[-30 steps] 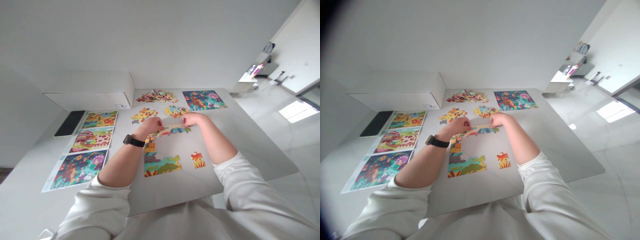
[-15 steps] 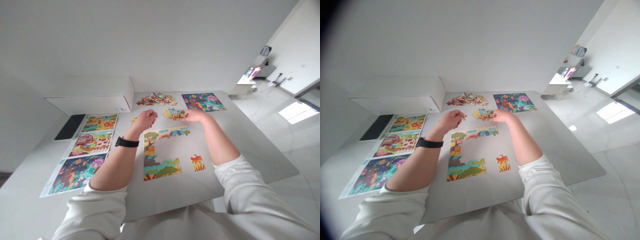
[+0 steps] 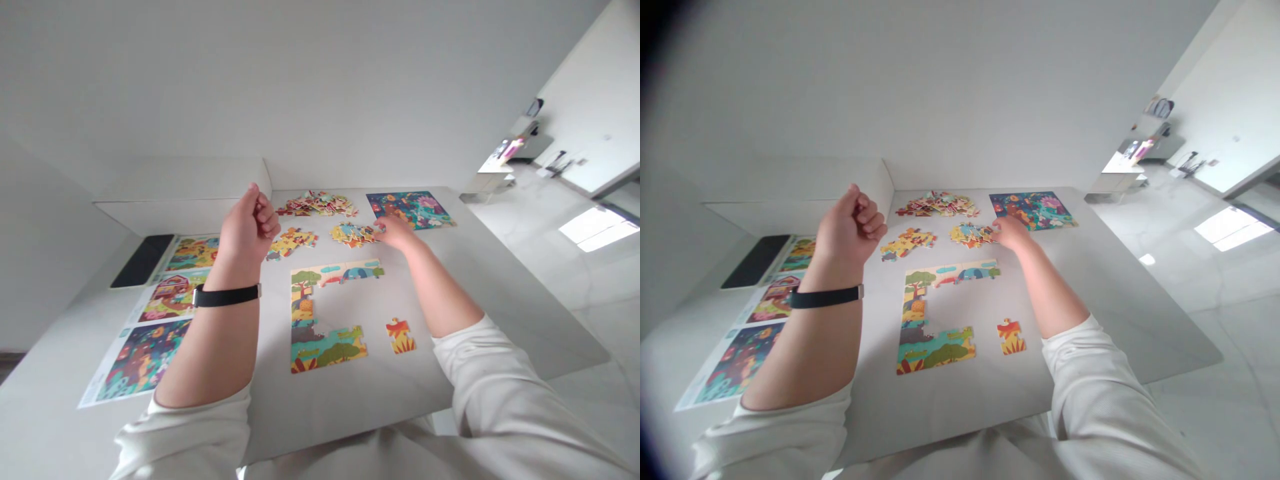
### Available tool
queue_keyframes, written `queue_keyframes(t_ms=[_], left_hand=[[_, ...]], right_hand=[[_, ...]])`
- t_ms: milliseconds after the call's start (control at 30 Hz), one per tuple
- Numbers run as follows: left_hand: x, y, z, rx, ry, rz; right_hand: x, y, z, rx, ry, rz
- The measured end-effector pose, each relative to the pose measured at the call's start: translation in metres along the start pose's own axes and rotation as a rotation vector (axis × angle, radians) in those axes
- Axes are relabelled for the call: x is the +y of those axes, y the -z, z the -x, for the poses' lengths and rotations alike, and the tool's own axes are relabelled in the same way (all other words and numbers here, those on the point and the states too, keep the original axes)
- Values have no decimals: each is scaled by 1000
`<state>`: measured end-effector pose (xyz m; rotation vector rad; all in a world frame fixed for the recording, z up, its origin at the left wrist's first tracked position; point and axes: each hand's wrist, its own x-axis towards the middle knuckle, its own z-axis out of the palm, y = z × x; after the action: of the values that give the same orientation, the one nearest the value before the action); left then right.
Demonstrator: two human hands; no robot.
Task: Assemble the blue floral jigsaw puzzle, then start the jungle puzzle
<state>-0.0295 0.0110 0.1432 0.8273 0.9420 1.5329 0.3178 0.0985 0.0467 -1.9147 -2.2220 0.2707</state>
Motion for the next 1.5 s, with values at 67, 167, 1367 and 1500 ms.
queue_keyframes(t_ms=[67, 167, 1367, 1500], left_hand=[[5, -2, 2, -33, 38, 82], [9, -3, 3, -66, 71, 146], [-14, -27, 16, -170, 60, 69], [-26, -19, 9, -177, -72, -171]], right_hand=[[1, -10, -2, -5, 35, 33], [5, -17, -4, -32, 54, 69], [-1, -23, -3, -39, 74, -44], [-5, -27, -5, -8, 95, -128]])
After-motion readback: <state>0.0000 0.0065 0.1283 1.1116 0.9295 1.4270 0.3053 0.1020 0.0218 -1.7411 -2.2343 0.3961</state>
